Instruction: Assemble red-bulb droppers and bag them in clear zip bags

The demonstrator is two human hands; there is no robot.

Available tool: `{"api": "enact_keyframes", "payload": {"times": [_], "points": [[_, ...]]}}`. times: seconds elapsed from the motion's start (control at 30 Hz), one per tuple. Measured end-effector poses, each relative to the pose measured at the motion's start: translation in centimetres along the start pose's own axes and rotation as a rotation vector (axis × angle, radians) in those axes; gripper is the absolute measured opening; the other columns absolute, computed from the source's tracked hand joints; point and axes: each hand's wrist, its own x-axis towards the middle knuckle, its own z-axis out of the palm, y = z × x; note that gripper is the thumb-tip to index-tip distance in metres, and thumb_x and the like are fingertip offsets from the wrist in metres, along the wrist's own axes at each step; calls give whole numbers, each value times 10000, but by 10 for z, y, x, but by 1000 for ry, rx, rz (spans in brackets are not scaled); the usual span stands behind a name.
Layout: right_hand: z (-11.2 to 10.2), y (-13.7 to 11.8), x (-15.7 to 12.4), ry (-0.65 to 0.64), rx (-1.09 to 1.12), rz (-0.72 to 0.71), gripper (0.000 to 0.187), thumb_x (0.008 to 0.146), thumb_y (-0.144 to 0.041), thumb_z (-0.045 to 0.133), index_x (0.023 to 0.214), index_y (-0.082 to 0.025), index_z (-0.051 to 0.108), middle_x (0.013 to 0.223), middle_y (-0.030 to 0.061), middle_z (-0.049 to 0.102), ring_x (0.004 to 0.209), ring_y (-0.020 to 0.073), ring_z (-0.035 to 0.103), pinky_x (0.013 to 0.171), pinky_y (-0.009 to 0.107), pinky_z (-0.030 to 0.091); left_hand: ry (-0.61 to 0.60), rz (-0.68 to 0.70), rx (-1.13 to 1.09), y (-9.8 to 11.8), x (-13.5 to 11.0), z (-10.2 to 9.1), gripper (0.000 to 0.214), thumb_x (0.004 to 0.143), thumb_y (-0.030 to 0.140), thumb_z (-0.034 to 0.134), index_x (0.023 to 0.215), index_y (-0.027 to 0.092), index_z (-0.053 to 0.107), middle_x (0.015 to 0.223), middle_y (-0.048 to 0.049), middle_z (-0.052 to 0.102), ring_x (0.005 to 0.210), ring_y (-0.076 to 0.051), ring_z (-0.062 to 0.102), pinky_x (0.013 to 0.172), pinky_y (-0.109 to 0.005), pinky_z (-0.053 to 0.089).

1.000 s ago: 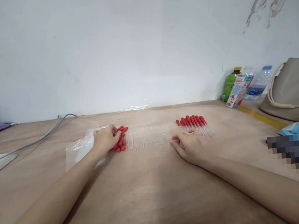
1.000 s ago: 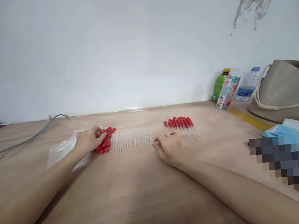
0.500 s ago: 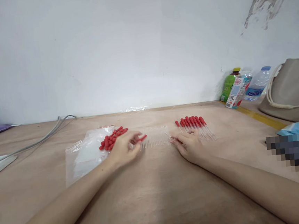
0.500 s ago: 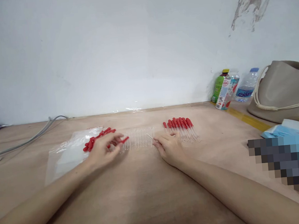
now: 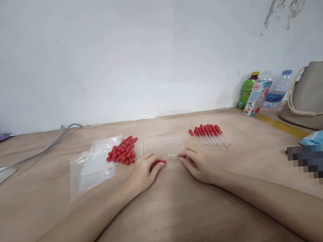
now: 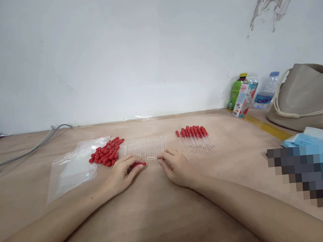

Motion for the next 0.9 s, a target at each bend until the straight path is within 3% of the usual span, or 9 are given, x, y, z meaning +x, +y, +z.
{"api": "enact_keyframes", "payload": {"times": [0.33,0.57,0.9], "points": [[2,-2,1,-41,19,-17,172,833,-178,455,941,-167,588,818,37,626,733,126,547,727,284,384,-21,-91,-114,3,-1,0,183,882,285,405,908,180,553,788,-5,619,718,-131,575,636,-236,436],[5,4,0,-53,22,-93,144,836,-184,480,903,-183,607,784,22,620,713,120,549,728,294,339,-69,-127,-209,0,-1,5,198,862,322,442,911,169,558,680,13,583,578,-103,538,558,-213,432],[2,11,5,-95,-62,-207,193,844,-160,454,870,-191,642,770,23,626,674,106,529,695,284,289,-113,2,-164,6,-3,1,167,860,254,463,868,183,614,789,1,638,708,-119,567,648,-222,430]]}}
